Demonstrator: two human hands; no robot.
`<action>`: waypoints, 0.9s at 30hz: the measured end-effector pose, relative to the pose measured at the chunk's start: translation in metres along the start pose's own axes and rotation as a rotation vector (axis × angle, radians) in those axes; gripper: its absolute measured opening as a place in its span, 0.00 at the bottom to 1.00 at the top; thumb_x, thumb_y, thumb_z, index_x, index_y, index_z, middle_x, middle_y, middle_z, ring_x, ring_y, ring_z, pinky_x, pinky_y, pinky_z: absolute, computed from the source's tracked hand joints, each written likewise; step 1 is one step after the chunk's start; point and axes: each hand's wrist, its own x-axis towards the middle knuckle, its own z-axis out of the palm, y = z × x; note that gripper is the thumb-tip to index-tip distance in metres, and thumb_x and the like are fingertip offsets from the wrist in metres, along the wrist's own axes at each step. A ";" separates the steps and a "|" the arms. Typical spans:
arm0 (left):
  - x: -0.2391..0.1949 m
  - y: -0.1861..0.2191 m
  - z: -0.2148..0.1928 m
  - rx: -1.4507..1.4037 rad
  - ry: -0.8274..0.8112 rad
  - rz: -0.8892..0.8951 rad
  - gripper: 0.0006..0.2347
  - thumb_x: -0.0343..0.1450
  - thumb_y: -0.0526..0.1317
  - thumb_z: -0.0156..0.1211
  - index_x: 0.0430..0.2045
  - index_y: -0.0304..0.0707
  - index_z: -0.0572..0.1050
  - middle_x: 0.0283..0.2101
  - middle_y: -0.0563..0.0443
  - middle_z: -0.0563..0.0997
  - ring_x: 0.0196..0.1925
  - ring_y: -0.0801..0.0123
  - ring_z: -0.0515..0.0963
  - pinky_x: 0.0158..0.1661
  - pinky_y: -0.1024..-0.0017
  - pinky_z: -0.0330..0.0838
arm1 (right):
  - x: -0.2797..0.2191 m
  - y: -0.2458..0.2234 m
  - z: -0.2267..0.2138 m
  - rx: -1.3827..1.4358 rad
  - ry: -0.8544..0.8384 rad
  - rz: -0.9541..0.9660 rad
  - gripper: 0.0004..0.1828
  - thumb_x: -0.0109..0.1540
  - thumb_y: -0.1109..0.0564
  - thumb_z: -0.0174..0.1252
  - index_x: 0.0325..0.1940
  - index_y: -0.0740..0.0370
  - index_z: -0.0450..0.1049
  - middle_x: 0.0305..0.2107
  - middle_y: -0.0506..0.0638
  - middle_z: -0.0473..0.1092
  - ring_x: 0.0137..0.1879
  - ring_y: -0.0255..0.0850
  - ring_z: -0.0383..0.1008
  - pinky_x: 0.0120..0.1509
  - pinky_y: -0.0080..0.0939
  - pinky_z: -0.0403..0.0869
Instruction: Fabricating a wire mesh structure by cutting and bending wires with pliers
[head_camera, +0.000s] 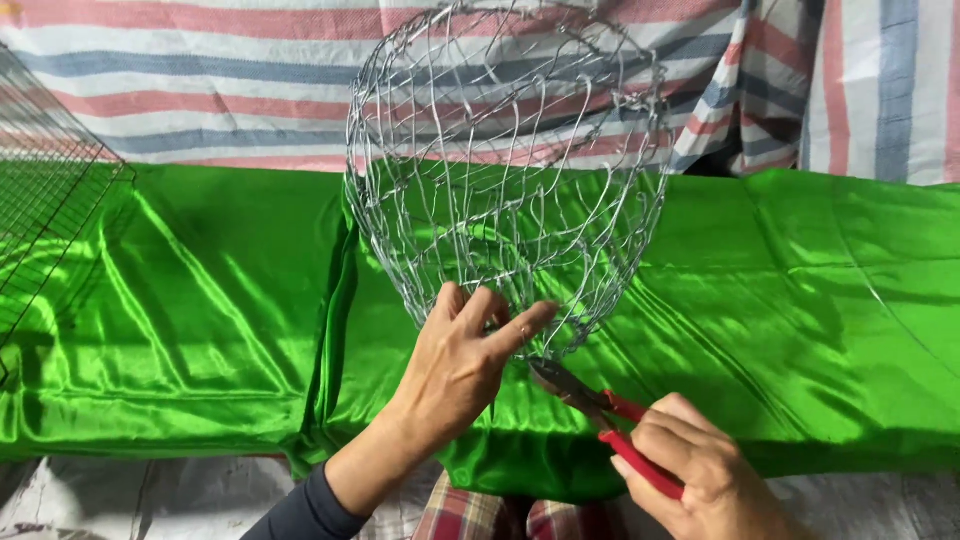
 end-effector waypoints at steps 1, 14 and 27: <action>0.000 -0.001 0.001 0.011 -0.005 -0.008 0.18 0.71 0.32 0.57 0.55 0.53 0.77 0.35 0.52 0.67 0.35 0.66 0.61 0.36 0.70 0.60 | 0.000 0.001 -0.001 -0.012 -0.010 -0.036 0.06 0.51 0.61 0.67 0.31 0.56 0.78 0.24 0.40 0.73 0.32 0.34 0.71 0.36 0.31 0.73; 0.012 0.002 -0.006 -0.024 0.051 -0.057 0.20 0.64 0.48 0.75 0.50 0.50 0.79 0.36 0.50 0.69 0.36 0.63 0.65 0.35 0.67 0.63 | -0.027 0.012 0.012 -0.038 -0.006 0.076 0.09 0.50 0.59 0.70 0.33 0.54 0.79 0.27 0.40 0.78 0.32 0.35 0.72 0.35 0.32 0.74; 0.014 -0.010 -0.019 -0.005 0.013 -0.239 0.15 0.68 0.43 0.68 0.49 0.49 0.81 0.34 0.50 0.66 0.37 0.64 0.65 0.34 0.68 0.66 | 0.005 -0.001 0.026 -0.122 0.093 0.106 0.13 0.51 0.59 0.66 0.40 0.53 0.78 0.31 0.43 0.77 0.36 0.41 0.72 0.38 0.40 0.74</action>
